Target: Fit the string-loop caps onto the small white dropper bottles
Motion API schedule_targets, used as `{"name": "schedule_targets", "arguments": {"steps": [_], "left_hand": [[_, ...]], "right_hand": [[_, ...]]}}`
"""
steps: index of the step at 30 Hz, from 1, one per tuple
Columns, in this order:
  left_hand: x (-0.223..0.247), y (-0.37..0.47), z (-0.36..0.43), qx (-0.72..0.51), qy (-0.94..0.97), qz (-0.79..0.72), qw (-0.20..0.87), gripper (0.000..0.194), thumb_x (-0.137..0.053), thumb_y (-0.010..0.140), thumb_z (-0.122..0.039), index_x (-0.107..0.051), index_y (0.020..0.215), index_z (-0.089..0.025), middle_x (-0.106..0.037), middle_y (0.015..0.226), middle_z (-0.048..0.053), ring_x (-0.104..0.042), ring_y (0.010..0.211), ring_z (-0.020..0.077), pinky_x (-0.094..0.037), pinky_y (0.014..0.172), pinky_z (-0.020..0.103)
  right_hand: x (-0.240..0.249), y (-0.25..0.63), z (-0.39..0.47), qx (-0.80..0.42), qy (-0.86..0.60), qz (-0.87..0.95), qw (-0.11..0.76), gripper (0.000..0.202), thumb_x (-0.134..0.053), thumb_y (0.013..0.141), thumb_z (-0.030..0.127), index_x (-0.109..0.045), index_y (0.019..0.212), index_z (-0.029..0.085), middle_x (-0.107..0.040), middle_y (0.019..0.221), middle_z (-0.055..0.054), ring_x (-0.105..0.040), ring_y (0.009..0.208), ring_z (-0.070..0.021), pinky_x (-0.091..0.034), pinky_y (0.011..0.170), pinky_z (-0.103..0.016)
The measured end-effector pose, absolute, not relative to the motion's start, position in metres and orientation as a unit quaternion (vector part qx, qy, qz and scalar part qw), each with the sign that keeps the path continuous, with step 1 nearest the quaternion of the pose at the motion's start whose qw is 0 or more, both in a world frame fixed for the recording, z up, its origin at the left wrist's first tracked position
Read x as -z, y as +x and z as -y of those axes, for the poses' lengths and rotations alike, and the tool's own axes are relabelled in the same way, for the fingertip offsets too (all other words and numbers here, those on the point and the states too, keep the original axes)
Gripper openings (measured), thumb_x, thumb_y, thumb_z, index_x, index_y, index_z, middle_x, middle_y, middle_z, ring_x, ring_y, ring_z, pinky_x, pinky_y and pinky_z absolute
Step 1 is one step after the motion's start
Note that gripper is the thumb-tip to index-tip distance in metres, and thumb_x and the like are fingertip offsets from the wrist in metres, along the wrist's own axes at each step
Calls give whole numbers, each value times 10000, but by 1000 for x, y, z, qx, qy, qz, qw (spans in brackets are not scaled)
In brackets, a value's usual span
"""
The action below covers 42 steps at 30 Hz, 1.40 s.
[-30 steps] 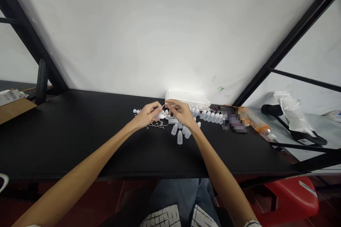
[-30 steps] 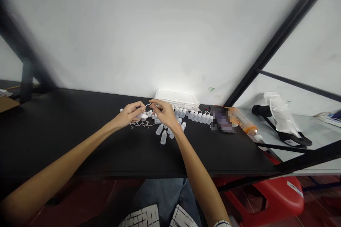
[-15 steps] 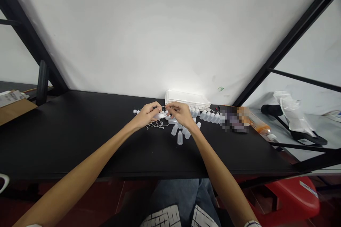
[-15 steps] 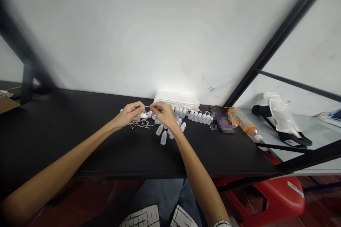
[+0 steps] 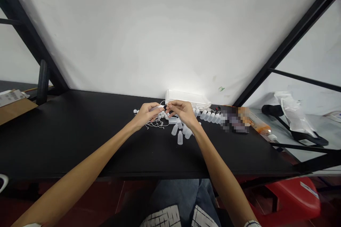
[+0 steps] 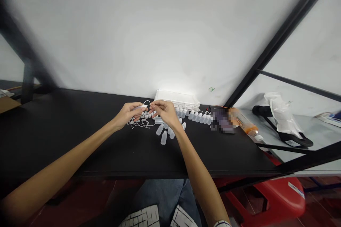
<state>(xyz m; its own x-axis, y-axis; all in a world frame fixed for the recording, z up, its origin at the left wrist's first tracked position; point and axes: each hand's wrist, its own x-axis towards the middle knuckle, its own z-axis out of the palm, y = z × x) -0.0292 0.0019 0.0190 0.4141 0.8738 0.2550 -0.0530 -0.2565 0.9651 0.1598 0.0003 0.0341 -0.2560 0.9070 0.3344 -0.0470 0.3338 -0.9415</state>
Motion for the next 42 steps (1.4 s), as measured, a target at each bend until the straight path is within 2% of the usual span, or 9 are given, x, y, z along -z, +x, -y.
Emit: {"name": "schedule_targets", "arguments": {"steps": [19,42], "left_hand": [[-20,-29,-2,-435,661,-323,520,290,-637,824,-415,-591,748,-139,-303,533,-69,-291,464,68,-302,429,200],[-20,-30,-3,-439,656,-327,519,275,-631,827,-407,-609,771,-139,-301,520,-69,-280,459,71,-281,413,200]], "right_hand": [[-30,154,0,-477,-329,626,522,345,-761,706,458,-689,825,143,-658,775,-51,-664,684,-164,-594,552,-292],[-33,149,4,-458,-335,623,538,374,-753,698,492,-675,826,149,-646,744,-39,-650,669,-154,-591,546,-278]]}}
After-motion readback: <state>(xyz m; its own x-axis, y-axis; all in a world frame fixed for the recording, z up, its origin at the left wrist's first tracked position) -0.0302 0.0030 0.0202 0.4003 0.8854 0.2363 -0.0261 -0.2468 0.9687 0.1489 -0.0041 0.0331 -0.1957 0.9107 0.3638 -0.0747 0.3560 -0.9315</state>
